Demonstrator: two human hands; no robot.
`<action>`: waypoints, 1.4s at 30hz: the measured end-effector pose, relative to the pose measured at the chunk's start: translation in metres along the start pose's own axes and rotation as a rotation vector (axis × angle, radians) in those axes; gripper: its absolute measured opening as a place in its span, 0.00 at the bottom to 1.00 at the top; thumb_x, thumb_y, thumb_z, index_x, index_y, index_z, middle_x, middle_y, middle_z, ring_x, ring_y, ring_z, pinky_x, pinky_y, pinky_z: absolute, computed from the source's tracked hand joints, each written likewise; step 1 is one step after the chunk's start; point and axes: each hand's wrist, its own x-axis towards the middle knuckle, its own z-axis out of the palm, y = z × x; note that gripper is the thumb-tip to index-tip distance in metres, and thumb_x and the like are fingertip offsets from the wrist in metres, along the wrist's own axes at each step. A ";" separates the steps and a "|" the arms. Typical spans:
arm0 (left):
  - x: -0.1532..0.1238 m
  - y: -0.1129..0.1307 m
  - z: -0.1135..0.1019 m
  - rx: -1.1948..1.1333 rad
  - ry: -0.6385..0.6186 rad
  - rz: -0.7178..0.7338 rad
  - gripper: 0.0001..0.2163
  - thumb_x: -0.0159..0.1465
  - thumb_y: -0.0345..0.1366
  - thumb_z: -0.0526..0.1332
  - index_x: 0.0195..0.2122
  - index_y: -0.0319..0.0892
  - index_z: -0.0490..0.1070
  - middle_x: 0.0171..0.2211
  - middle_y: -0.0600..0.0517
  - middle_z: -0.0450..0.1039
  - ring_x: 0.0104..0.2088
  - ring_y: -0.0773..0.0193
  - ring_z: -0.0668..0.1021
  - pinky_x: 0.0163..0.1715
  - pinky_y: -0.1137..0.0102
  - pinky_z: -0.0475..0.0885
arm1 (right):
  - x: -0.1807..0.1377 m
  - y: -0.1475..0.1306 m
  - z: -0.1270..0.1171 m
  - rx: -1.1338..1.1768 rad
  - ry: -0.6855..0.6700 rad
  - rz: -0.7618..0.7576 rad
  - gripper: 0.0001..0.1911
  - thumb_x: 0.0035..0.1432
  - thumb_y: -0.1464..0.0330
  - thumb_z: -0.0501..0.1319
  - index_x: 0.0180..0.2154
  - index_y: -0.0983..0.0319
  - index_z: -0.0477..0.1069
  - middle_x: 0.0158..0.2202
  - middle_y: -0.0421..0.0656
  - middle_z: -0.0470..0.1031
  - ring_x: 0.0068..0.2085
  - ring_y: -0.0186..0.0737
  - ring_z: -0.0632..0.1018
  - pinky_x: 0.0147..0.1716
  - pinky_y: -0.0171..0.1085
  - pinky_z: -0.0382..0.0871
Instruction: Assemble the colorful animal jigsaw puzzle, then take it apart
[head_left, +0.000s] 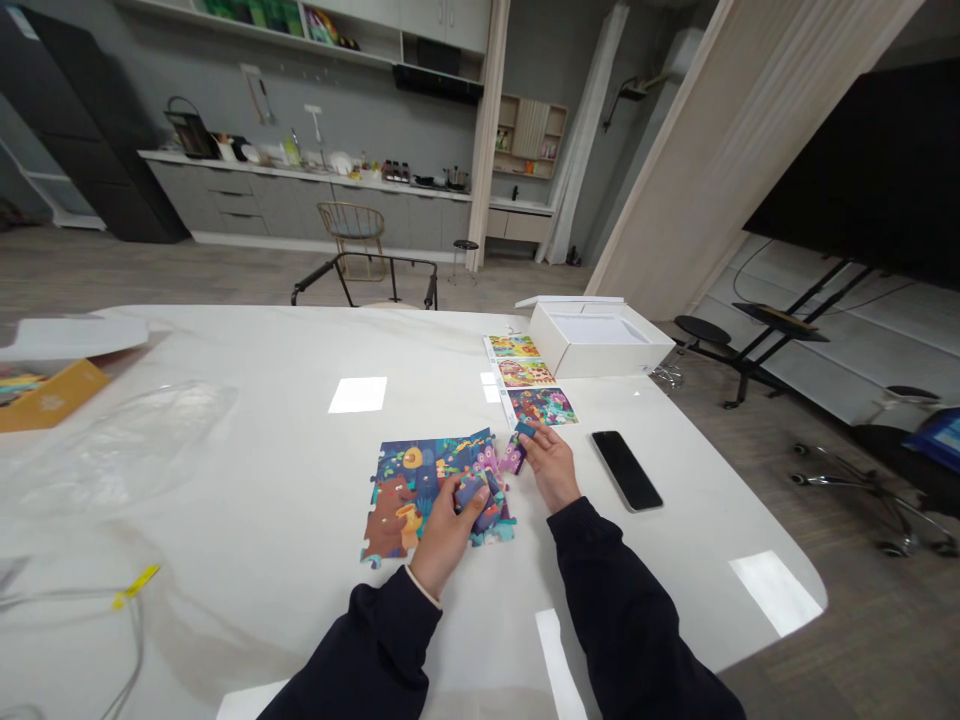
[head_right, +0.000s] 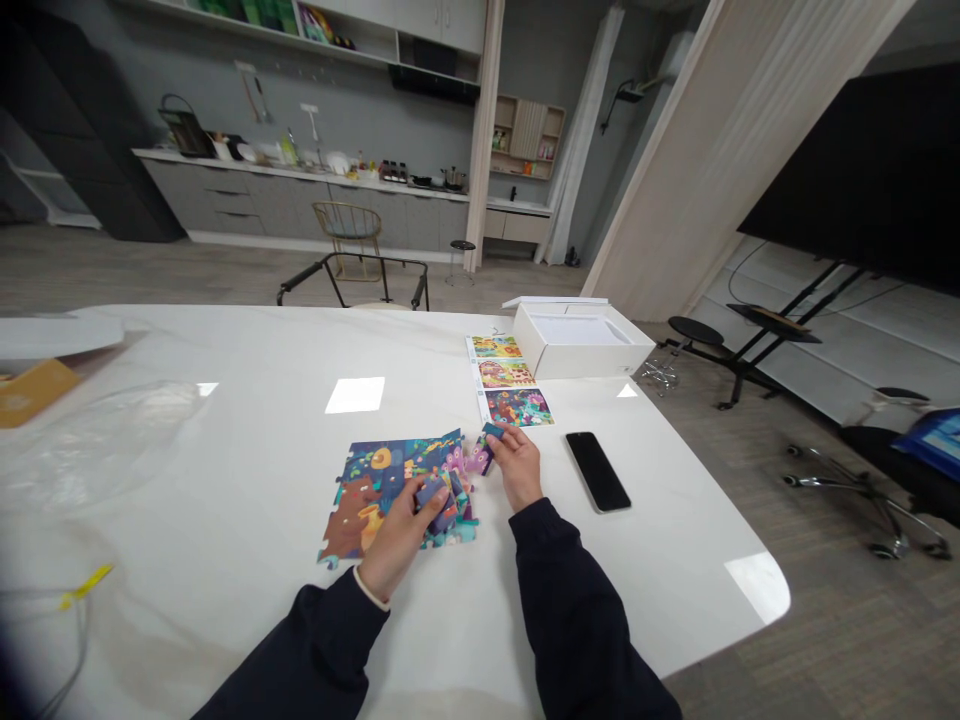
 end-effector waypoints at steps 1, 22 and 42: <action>0.000 -0.001 0.000 0.003 -0.008 0.000 0.24 0.61 0.55 0.68 0.51 0.43 0.72 0.47 0.46 0.80 0.48 0.54 0.80 0.51 0.63 0.73 | 0.000 -0.001 -0.001 0.028 0.041 0.002 0.25 0.41 0.64 0.79 0.43 0.60 0.78 0.37 0.42 0.83 0.38 0.40 0.82 0.39 0.38 0.79; 0.000 0.011 -0.002 -0.131 0.045 0.124 0.23 0.63 0.51 0.68 0.54 0.45 0.69 0.49 0.47 0.79 0.51 0.54 0.80 0.54 0.63 0.74 | -0.031 -0.003 0.021 -0.320 -0.317 0.011 0.19 0.55 0.51 0.70 0.34 0.61 0.83 0.33 0.45 0.83 0.34 0.44 0.80 0.37 0.43 0.76; -0.001 0.007 -0.002 -0.254 0.085 0.007 0.25 0.59 0.51 0.72 0.53 0.43 0.74 0.47 0.44 0.81 0.53 0.50 0.80 0.53 0.60 0.77 | -0.009 -0.011 -0.016 -1.115 -0.066 -0.439 0.16 0.68 0.59 0.56 0.37 0.58 0.81 0.30 0.47 0.83 0.31 0.49 0.82 0.37 0.44 0.74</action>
